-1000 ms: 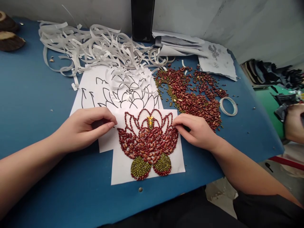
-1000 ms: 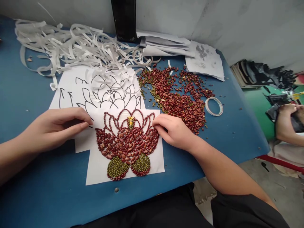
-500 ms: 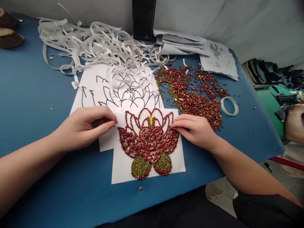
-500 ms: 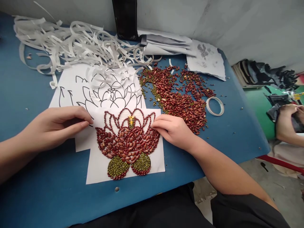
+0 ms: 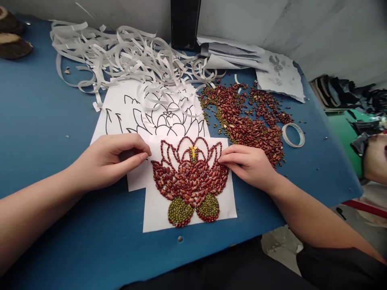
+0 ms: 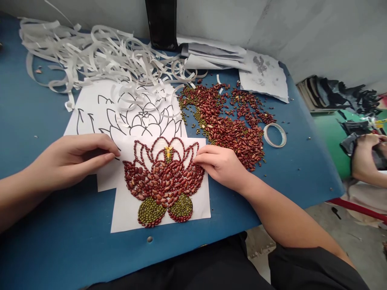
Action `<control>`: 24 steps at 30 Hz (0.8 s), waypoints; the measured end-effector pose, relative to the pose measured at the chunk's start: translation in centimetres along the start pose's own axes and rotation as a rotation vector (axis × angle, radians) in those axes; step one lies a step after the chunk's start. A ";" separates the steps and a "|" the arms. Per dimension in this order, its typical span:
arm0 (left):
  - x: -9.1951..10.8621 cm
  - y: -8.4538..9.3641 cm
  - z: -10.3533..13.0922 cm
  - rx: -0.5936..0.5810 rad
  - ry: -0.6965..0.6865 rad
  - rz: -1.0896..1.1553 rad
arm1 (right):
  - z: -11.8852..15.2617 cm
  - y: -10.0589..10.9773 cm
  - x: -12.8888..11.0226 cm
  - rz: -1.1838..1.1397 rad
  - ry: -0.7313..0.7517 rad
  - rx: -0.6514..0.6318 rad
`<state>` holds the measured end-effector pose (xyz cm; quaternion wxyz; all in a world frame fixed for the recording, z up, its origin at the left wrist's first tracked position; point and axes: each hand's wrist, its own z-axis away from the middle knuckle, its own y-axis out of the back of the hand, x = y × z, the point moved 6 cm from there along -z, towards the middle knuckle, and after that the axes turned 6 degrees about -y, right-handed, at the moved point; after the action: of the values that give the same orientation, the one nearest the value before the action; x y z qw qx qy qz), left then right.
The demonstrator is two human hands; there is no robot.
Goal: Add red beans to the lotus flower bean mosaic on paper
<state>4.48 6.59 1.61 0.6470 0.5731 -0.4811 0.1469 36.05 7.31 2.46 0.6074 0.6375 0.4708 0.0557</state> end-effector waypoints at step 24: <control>-0.3 0.1 0.0 -0.007 0.001 -0.009 | 0.2 0.7 -0.5 0.006 0.109 0.018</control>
<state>4.29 6.76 1.45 0.6498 0.5729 -0.4788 0.1425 36.29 6.91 3.24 0.5748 0.6404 0.5018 0.0882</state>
